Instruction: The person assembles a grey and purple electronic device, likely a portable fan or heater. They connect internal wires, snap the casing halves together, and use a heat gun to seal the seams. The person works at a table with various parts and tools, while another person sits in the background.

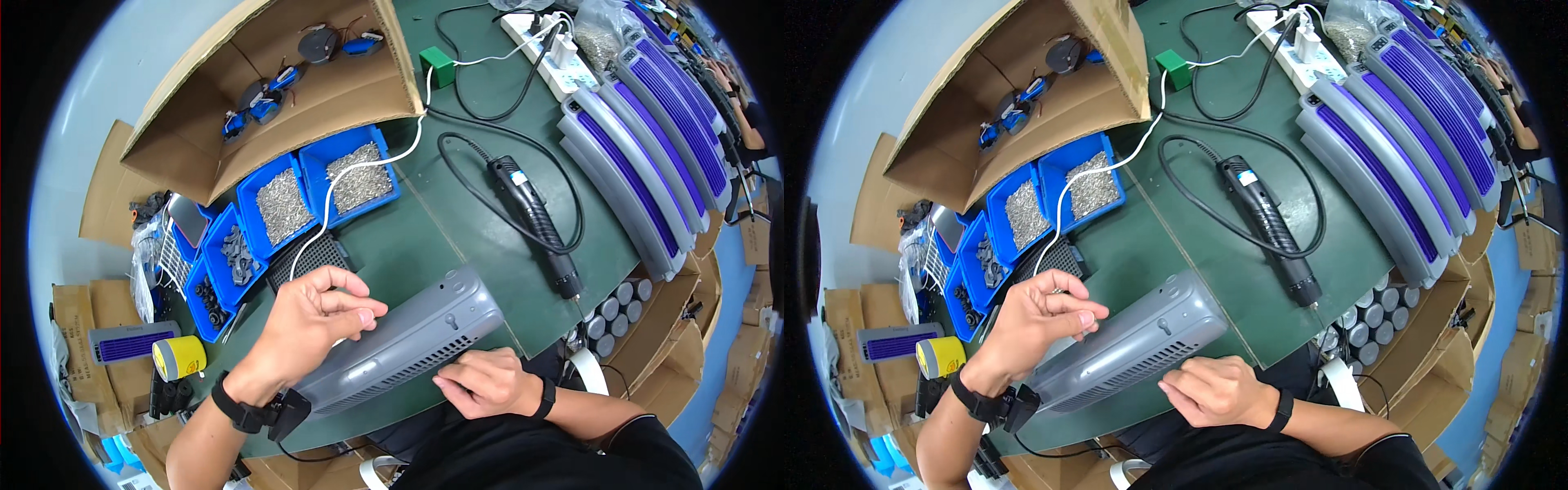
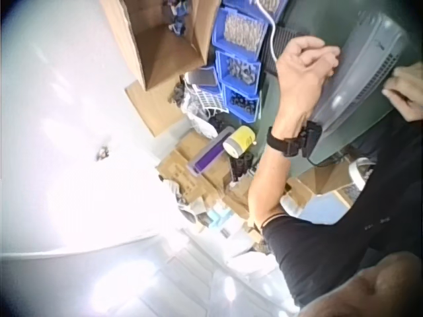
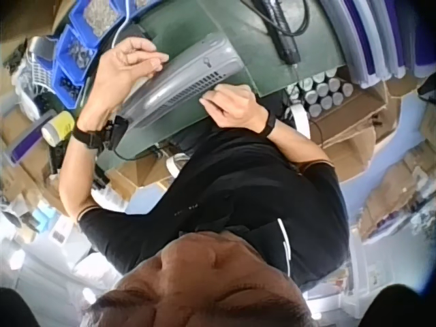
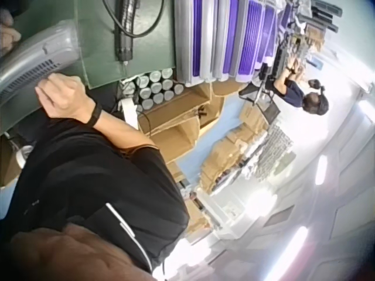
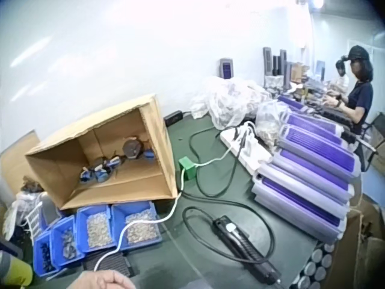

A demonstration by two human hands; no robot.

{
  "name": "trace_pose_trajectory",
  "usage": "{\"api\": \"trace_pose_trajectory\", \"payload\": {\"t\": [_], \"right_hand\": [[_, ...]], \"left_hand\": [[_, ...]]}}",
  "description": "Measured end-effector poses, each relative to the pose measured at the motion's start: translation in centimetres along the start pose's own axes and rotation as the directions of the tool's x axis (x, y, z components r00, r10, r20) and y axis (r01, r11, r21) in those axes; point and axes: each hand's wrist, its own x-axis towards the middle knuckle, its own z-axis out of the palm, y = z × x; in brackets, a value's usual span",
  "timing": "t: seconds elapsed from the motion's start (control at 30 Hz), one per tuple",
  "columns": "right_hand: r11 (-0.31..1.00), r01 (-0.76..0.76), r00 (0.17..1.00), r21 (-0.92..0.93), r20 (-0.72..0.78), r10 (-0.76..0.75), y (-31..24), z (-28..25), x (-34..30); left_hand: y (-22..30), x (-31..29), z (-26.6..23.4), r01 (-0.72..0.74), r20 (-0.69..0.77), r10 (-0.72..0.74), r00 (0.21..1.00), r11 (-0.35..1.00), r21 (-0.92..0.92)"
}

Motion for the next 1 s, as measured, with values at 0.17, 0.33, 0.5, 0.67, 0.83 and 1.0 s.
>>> {"api": "trace_pose_trajectory", "payload": {"t": [0.17,0.33,0.5,0.67,0.83,1.0], "right_hand": [[1.0,-0.003,1.0,0.014,0.011,0.003,-0.2,-0.5,0.3],[0.999,-0.003,1.0,0.034,0.029,0.002,-0.2,-0.7,0.4],[0.999,-0.005,0.999,0.046,0.041,0.004,-0.2,-0.8,0.3],[0.998,-0.007,0.999,0.065,0.034,0.005,-0.1,-0.9,0.2],[0.998,-0.007,1.0,0.068,0.029,0.005,-0.1,-1.0,0.3],[0.998,-0.006,0.999,0.067,0.046,0.003,-0.1,-1.1,0.4]], "left_hand": [[1.2,2.5,2.0,-0.005,0.055,0.008,0.998,0.999,-0.053],[1.5,3.9,3.5,-0.104,0.087,0.104,0.991,0.995,0.005],[2.1,4.7,4.3,-0.096,0.114,0.087,0.99,0.993,0.072],[2.4,4.7,4.9,-0.004,0.071,-0.002,0.997,0.996,0.084],[2.8,4.5,5.1,0.045,0.032,-0.047,0.998,0.997,0.056],[3.1,4.1,4.4,0.023,-0.006,-0.023,1.0,0.997,0.076]]}}
